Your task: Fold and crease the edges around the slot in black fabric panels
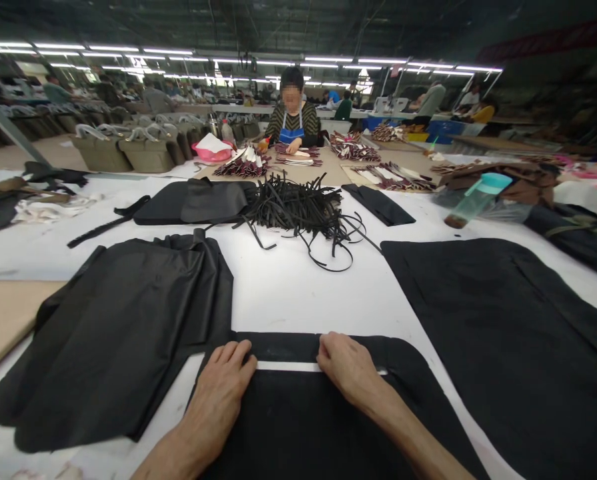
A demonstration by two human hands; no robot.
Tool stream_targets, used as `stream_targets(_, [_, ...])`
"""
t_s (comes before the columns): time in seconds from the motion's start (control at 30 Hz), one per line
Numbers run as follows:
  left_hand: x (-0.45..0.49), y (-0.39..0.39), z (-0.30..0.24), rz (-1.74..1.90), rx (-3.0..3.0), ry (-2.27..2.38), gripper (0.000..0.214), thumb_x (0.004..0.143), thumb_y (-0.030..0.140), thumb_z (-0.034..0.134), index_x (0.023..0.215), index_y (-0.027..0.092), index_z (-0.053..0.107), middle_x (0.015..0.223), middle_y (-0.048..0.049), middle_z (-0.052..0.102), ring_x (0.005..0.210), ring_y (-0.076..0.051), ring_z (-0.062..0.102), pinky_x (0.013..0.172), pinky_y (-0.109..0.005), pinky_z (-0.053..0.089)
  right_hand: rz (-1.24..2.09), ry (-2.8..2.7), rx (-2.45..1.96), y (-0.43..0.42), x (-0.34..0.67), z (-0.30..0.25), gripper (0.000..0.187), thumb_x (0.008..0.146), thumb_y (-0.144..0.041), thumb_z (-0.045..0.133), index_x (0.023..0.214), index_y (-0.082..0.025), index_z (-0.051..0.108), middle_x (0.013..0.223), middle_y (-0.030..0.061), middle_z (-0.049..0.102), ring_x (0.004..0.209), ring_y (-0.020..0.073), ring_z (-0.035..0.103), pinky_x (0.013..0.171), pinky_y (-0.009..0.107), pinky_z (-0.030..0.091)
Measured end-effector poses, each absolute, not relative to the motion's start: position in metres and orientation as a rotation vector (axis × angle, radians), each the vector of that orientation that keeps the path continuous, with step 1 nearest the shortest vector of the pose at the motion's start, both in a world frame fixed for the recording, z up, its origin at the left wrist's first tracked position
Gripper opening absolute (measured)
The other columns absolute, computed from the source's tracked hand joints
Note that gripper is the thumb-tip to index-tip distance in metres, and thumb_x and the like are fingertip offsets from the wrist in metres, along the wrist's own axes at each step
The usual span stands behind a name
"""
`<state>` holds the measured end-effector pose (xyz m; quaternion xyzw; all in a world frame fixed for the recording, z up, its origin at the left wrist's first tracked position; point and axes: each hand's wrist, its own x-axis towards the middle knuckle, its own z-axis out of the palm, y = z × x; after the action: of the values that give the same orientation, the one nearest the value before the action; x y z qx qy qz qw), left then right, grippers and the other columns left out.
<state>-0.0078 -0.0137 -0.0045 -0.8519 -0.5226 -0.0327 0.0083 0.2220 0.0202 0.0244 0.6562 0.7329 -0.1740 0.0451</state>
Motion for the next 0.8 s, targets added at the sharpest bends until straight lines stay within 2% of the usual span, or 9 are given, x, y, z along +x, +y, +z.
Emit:
stream_targets(0.17, [0.04, -0.019, -0.006, -0.308, -2.732, -1.542, 0.048, 0.074, -0.007, 0.037, 0.111, 0.017, 0.057, 0.115, -0.0083, 0.06, 0.105, -0.021, 0.053, 0.092, -0.036, 0.045, -0.542, 2.264, 2.005, 0.018, 0.22, 0.027, 0.02, 0.08, -0.011, 0.045, 0.079, -0.017, 0.064, 0.083, 0.0081, 0.068, 0.081, 0.0202, 0.062, 0.067, 0.026, 0.037])
stream_targets(0.3, [0.068, -0.023, -0.019, -0.237, -2.86, -1.394, 0.043, 0.077, -0.004, 0.041, 0.114, 0.012, 0.054, 0.113, -0.0097, 0.061, 0.103, -0.022, 0.055, 0.091, -0.034, 0.046, -0.566, 2.331, 1.995, 0.017, 0.224, 0.024, 0.022, 0.082, -0.011, 0.043, 0.078, -0.016, 0.064, 0.082, 0.0094, 0.067, 0.079, 0.02, 0.061, 0.068, 0.027, 0.038])
stream_targets(0.37, [0.072, -0.023, -0.022, -0.221, -2.865, -1.384, 0.042, 0.077, -0.003, 0.042, 0.116, 0.011, 0.053, 0.113, -0.0103, 0.06, 0.103, -0.023, 0.055, 0.091, -0.034, 0.046, -0.62, 2.409, 1.949, 0.016, 0.232, 0.021, 0.019, 0.082, -0.012, 0.045, 0.077, -0.018, 0.063, 0.081, 0.0056, 0.067, 0.079, 0.0178, 0.06, 0.068, 0.026, 0.039])
stream_targets(0.47, [0.07, -0.022, -0.024, -0.215, -2.857, -1.434, 0.046, 0.077, -0.004, 0.041, 0.118, 0.014, 0.052, 0.114, -0.0083, 0.059, 0.102, -0.022, 0.055, 0.089, -0.033, 0.047, -0.734, 2.564, 1.85, 0.012, 0.25, 0.016, 0.018, 0.079, -0.012, 0.052, 0.091, -0.022, 0.06, 0.087, -0.0018, 0.065, 0.083, 0.0127, 0.057, 0.073, 0.02, 0.039])
stream_targets(0.57, [0.067, -0.02, -0.025, -0.224, -2.844, -1.455, 0.051, 0.074, -0.008, 0.038, 0.117, 0.016, 0.052, 0.116, -0.0068, 0.059, 0.103, -0.021, 0.054, 0.089, -0.031, 0.047, -0.788, 2.705, 1.868, 0.006, 0.273, 0.01, 0.028, 0.08, -0.01, 0.054, 0.105, -0.022, 0.054, 0.092, -0.0009, 0.062, 0.086, 0.0128, 0.055, 0.075, 0.021, 0.04])
stream_targets(0.7, [0.066, -0.022, -0.033, -0.23, -2.786, -1.366, 0.055, 0.071, -0.009, 0.037, 0.118, 0.014, 0.052, 0.118, -0.0085, 0.058, 0.106, -0.022, 0.053, 0.091, -0.031, 0.046, -0.611, 2.767, 1.86, -0.003, 0.301, 0.005, 0.014, 0.083, -0.01, 0.052, 0.091, -0.021, 0.057, 0.089, 0.0007, 0.058, 0.085, 0.0153, 0.053, 0.075, 0.025, 0.04])
stream_targets(0.8, [0.068, -0.025, -0.04, -0.24, -2.706, -1.314, 0.054, 0.07, -0.008, 0.037, 0.117, 0.013, 0.054, 0.116, -0.0088, 0.06, 0.105, -0.023, 0.053, 0.09, -0.034, 0.047, -0.489, 2.766, 1.861, -0.008, 0.313, 0.003, 0.01, 0.085, -0.011, 0.052, 0.085, -0.021, 0.056, 0.089, 0.0006, 0.056, 0.084, 0.0155, 0.051, 0.074, 0.026, 0.039])
